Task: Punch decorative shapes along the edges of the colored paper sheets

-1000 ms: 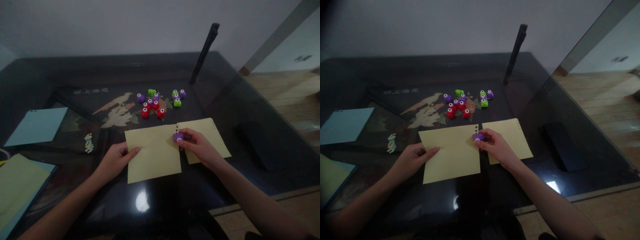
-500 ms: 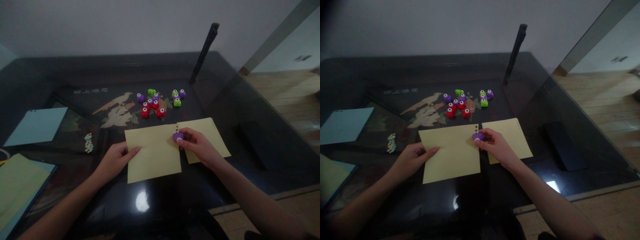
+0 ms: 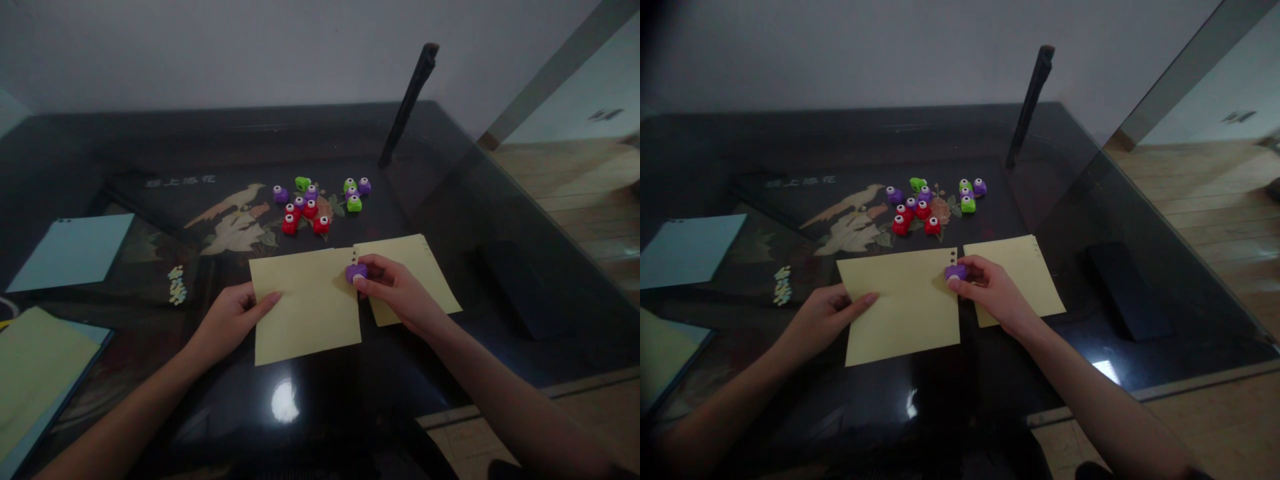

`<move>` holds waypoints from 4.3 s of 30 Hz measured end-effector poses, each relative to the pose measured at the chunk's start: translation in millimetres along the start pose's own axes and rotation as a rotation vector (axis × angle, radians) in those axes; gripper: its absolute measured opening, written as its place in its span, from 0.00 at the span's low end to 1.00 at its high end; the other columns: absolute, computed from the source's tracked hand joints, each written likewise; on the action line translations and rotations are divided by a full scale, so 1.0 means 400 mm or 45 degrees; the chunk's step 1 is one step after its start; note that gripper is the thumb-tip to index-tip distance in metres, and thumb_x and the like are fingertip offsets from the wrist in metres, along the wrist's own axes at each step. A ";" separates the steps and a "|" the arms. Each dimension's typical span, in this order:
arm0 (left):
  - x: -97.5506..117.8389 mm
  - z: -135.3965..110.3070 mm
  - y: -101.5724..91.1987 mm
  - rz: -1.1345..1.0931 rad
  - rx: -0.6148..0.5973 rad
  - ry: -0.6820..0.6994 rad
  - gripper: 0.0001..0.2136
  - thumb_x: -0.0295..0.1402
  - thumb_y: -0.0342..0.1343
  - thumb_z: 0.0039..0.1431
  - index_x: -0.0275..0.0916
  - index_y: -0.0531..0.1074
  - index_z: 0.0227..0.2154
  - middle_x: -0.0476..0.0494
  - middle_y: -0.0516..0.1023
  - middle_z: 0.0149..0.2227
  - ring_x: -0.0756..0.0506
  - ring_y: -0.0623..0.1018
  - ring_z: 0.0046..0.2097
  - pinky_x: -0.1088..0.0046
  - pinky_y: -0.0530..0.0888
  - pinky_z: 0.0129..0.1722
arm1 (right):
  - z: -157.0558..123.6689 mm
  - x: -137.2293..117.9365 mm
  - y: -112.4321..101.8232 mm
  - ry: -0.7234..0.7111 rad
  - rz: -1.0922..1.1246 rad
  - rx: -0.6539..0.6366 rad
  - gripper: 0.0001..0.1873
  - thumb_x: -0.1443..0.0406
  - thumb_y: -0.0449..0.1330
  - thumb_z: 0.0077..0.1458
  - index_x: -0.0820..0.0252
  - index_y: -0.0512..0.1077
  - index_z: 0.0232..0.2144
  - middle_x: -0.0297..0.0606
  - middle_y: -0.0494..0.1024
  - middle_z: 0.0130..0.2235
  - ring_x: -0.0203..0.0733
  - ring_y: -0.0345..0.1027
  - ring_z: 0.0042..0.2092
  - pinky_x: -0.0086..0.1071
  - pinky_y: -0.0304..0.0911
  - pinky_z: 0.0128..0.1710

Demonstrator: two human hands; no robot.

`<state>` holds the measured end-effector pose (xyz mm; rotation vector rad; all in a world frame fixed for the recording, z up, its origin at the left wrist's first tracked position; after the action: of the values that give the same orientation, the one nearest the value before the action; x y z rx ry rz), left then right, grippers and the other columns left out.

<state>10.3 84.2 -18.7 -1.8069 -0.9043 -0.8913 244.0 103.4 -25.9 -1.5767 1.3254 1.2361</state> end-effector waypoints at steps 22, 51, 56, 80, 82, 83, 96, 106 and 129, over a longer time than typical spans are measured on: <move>0.013 -0.004 -0.001 0.015 0.006 0.013 0.14 0.43 0.54 0.54 0.37 0.76 0.31 0.43 0.82 0.31 0.42 0.80 0.33 0.69 0.77 0.30 | -0.002 -0.006 0.002 -0.019 -0.014 -0.004 0.16 0.61 0.68 0.44 0.57 0.71 0.36 0.35 0.77 0.36 0.38 0.70 0.35 0.34 0.65 0.37; 0.011 -0.005 0.004 0.031 -0.008 0.040 0.12 0.41 0.54 0.55 0.39 0.76 0.32 0.44 0.82 0.33 0.43 0.80 0.33 0.70 0.77 0.31 | -0.001 -0.015 -0.002 -0.096 -0.125 0.009 0.14 0.60 0.66 0.46 0.56 0.71 0.36 0.34 0.75 0.34 0.38 0.68 0.36 0.33 0.62 0.37; 0.014 -0.005 0.003 0.048 -0.006 0.042 0.13 0.42 0.54 0.55 0.38 0.76 0.31 0.44 0.82 0.31 0.43 0.79 0.32 0.71 0.76 0.29 | 0.001 -0.016 -0.002 -0.093 -0.139 0.014 0.14 0.59 0.66 0.46 0.57 0.71 0.35 0.34 0.75 0.34 0.39 0.68 0.36 0.33 0.62 0.37; 0.002 0.000 0.006 0.072 -0.008 0.054 0.12 0.41 0.54 0.56 0.38 0.76 0.32 0.43 0.82 0.32 0.43 0.80 0.33 0.70 0.77 0.31 | 0.005 -0.021 0.002 -0.149 -0.124 -0.025 0.11 0.60 0.64 0.49 0.56 0.71 0.35 0.33 0.74 0.34 0.37 0.66 0.36 0.32 0.60 0.35; 0.003 0.000 0.008 0.079 -0.015 0.056 0.12 0.41 0.54 0.56 0.38 0.76 0.32 0.43 0.82 0.33 0.43 0.80 0.34 0.70 0.77 0.31 | 0.006 -0.022 0.001 -0.162 -0.127 -0.024 0.10 0.60 0.64 0.49 0.56 0.71 0.34 0.33 0.74 0.33 0.37 0.66 0.35 0.32 0.60 0.35; 0.004 0.000 0.009 0.080 -0.017 0.057 0.12 0.41 0.54 0.56 0.38 0.76 0.32 0.43 0.82 0.33 0.43 0.80 0.34 0.70 0.77 0.32 | 0.006 -0.023 0.001 -0.165 -0.131 -0.021 0.10 0.60 0.64 0.49 0.56 0.71 0.34 0.33 0.74 0.33 0.37 0.66 0.35 0.32 0.60 0.35; 0.006 0.002 0.025 -0.009 -0.043 0.045 0.15 0.44 0.55 0.54 0.36 0.76 0.32 0.42 0.83 0.32 0.41 0.80 0.34 0.69 0.78 0.31 | 0.012 -0.021 -0.010 -0.163 -0.119 0.006 0.11 0.61 0.66 0.46 0.58 0.71 0.33 0.33 0.74 0.32 0.37 0.67 0.35 0.33 0.61 0.38; -0.005 0.003 0.028 -0.084 -0.065 0.016 0.13 0.41 0.55 0.55 0.37 0.76 0.35 0.42 0.82 0.36 0.42 0.81 0.37 0.69 0.78 0.35 | 0.015 -0.015 -0.005 -0.120 -0.198 -0.059 0.13 0.59 0.64 0.49 0.59 0.71 0.36 0.36 0.76 0.36 0.37 0.70 0.35 0.32 0.64 0.35; -0.023 0.017 0.005 -0.236 -0.033 -0.090 0.16 0.44 0.58 0.51 0.37 0.77 0.36 0.42 0.83 0.35 0.42 0.81 0.32 0.67 0.78 0.35 | 0.016 -0.026 -0.029 -0.039 -0.156 -0.005 0.15 0.59 0.62 0.52 0.61 0.73 0.40 0.38 0.78 0.33 0.34 0.69 0.30 0.30 0.67 0.31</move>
<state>9.1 87.8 -29.7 -1.8076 -1.1240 -0.9634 254.1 114.7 -18.3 -1.6107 1.1893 1.1830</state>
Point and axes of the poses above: each hand's wrist, its own z-axis towards the middle knuckle, its own y-axis out of the palm, x = y × z, the point moved 8 cm from there along z, towards the middle knuckle
